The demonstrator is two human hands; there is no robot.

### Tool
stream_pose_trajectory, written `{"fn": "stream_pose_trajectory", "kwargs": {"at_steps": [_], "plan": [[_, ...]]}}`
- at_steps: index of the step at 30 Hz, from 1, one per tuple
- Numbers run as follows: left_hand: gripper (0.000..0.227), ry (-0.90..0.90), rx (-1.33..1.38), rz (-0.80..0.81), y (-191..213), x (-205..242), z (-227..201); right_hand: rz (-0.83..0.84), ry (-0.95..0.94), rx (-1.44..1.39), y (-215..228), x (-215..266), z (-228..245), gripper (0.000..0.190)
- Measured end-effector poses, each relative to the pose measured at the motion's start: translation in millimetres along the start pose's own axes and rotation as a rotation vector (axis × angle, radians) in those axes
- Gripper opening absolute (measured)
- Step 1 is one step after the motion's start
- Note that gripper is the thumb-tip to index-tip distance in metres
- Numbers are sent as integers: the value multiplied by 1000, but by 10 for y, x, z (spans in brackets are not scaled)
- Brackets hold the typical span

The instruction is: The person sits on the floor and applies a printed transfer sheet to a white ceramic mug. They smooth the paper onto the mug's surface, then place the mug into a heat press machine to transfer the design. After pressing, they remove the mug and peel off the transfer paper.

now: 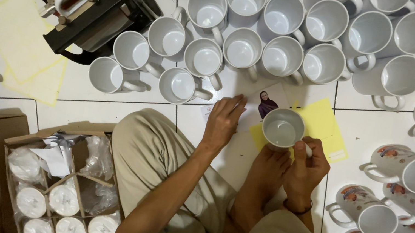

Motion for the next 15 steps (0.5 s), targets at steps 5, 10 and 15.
{"fn": "stream_pose_trajectory", "kwargs": {"at_steps": [5,10,15], "plan": [[20,-82,-60,-67,-30,21,-22,-23,-31,34,0,-7,23,30],[19,-117,-71,-98,-51,48,-35,-45,-42,16,13,-5,8,28],[20,-164,-90,-132,-107,99,-32,-62,-54,15,27,8,21,29]]}}
Point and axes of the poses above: each hand's wrist, its own x-axis away from the middle knuckle, its own y-axis out of the back of the hand, z = x × y, the point moved 4 cm from there along -x, towards the middle knuckle, and after that the axes turned 8 degrees about -y, right-handed, at the moved point
